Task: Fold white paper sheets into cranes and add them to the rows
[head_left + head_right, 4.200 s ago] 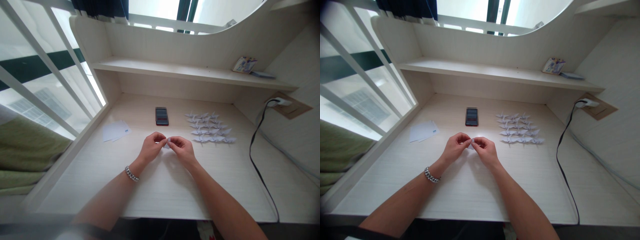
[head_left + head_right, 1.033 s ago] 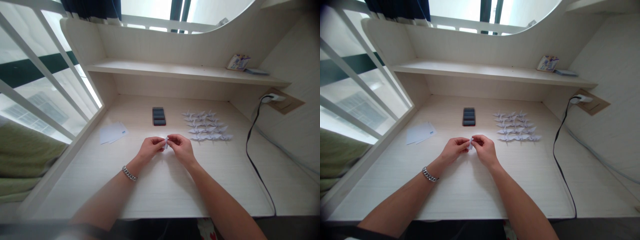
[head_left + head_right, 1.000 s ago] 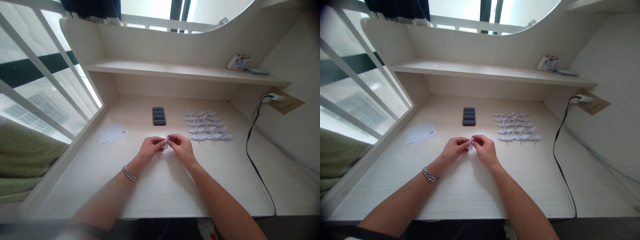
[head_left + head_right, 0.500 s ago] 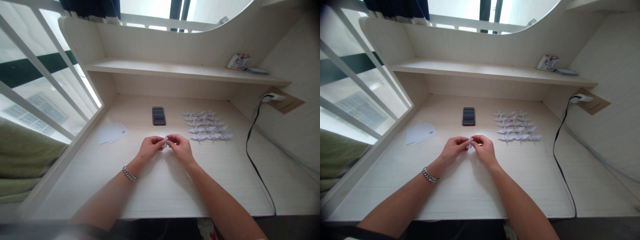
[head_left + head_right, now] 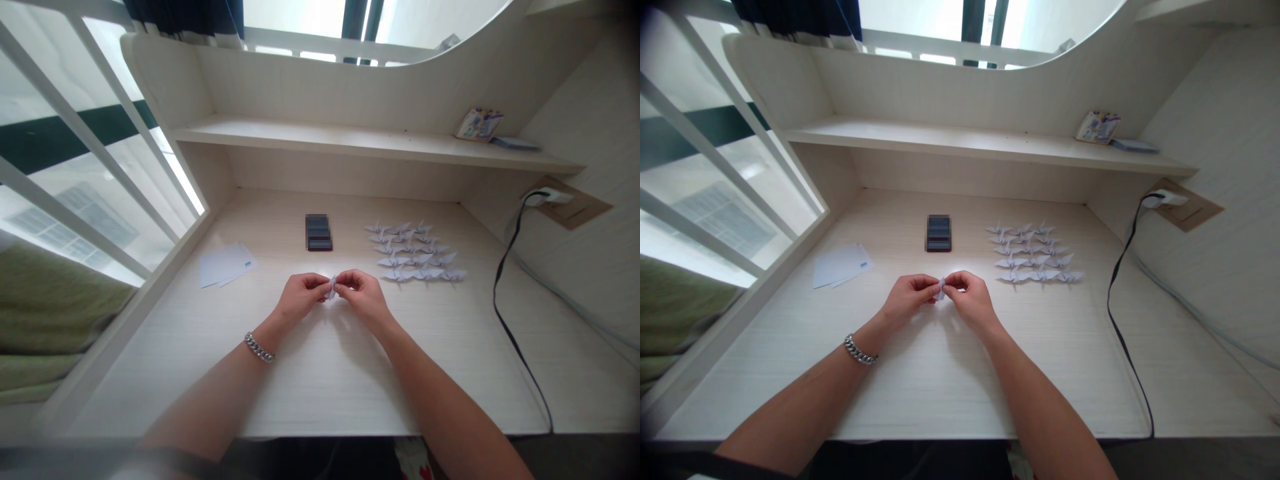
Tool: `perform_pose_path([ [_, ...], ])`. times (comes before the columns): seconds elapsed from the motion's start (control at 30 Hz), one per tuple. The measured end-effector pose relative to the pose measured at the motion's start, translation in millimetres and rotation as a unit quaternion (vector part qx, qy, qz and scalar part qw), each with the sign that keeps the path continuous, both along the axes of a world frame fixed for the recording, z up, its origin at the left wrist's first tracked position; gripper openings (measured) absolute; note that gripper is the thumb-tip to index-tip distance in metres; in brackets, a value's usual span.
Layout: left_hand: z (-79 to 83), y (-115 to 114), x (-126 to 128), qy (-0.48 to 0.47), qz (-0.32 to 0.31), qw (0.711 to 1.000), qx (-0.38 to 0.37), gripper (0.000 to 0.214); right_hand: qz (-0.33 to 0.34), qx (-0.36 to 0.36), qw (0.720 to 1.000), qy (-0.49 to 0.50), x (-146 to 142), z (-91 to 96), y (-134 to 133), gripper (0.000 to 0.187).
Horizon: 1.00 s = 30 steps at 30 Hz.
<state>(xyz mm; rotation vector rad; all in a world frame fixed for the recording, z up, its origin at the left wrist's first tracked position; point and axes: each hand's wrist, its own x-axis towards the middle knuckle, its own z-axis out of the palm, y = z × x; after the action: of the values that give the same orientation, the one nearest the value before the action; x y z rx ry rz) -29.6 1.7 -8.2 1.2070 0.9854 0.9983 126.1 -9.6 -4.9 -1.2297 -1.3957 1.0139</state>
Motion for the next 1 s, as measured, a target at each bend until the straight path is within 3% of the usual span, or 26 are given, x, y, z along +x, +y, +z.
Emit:
perform_pose_path([
  [0.17, 2.4, 0, -4, 0.036, -0.026, 0.998, 0.040, 0.025, 0.046, -0.005, 0.997, -0.064, 5, 6.1, -1, 0.013],
  [0.47, 3.7, -2, 0, -0.105, -0.055, 0.990, -0.070, 0.029, 0.053, 0.046, 0.994, -0.087, 1, 10.6, -6, 0.011],
  [0.73, -1.6, -1, -2, 0.006, -0.047, 0.999, 0.019, 0.025, 0.040, 0.137, 0.953, -0.266, 7, 15.3, -10, 0.007],
  [0.9, 1.0, -1, -1, -0.049, -0.056, 0.996, -0.050, 0.027, 0.042, 0.157, 0.938, -0.307, 10, 17.7, -10, 0.011],
  [1.0, 2.1, -1, 0, -0.053, -0.053, 0.996, -0.053, 0.028, 0.025, 0.168, 0.925, -0.341, 9, 17.9, -11, 0.012],
])
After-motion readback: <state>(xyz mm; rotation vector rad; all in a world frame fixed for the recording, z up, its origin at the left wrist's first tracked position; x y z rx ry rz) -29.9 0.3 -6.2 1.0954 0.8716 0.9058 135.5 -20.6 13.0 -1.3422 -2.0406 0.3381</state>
